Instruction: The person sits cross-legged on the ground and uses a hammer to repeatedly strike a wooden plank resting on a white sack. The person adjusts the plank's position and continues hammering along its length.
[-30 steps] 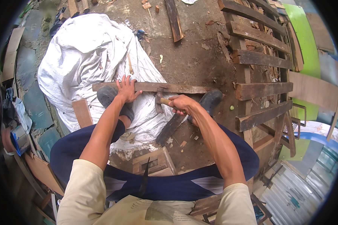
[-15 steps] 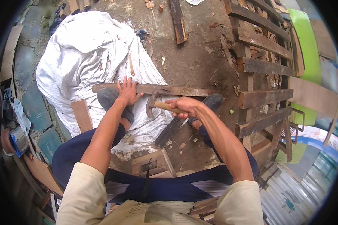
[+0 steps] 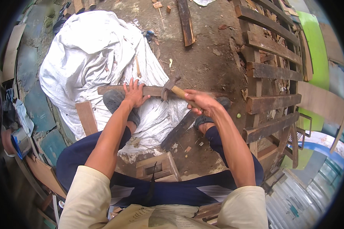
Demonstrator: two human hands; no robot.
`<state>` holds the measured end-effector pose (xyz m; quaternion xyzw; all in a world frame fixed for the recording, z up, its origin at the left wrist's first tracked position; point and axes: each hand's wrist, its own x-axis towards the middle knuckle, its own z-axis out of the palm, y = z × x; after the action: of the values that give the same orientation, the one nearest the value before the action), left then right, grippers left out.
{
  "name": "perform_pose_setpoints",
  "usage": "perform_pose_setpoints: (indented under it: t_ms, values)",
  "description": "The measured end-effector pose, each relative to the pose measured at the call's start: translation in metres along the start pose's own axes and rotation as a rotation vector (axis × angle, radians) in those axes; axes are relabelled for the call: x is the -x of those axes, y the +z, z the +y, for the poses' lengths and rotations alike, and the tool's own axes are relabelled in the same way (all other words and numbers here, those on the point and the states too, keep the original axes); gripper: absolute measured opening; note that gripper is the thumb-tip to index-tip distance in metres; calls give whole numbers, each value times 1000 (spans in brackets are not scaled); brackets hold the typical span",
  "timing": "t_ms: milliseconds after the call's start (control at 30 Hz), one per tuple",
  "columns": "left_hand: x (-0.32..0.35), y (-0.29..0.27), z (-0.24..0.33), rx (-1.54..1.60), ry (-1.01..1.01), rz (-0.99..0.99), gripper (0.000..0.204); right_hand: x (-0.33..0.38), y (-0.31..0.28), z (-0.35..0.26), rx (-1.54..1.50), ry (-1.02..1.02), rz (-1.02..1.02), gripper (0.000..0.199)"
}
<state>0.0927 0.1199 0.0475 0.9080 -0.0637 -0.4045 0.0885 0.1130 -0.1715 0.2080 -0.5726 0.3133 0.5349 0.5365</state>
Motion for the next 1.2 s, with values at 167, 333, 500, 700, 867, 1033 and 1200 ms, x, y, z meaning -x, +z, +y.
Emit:
perform_pose_setpoints:
  t_ms: [167, 333, 500, 700, 867, 1033, 1200]
  values:
    - [2, -3, 2, 1, -9, -9, 78, -28, 20, 72, 151, 29, -40, 54]
    - [-1, -1, 1, 11, 31, 13, 80, -56, 17, 108, 752, -127, 170, 50]
    - [0, -8, 4, -3, -1, -41, 79, -49, 54, 85, 1239, -179, 609, 44]
    - [1, -14, 4, -56, 20, -92, 92, -41, 43, 91, 1204, -319, 566, 56]
    - [0, -14, 0, -64, 23, -101, 103, -29, 48, 96, 1291, -463, 349, 65]
    - [-4, -6, -1, -63, 36, -86, 101, -49, 35, 94, 1252, -436, 488, 66]
    - [-3, -10, -4, -57, 22, -120, 101, -46, 59, 76, 1213, -517, 508, 59]
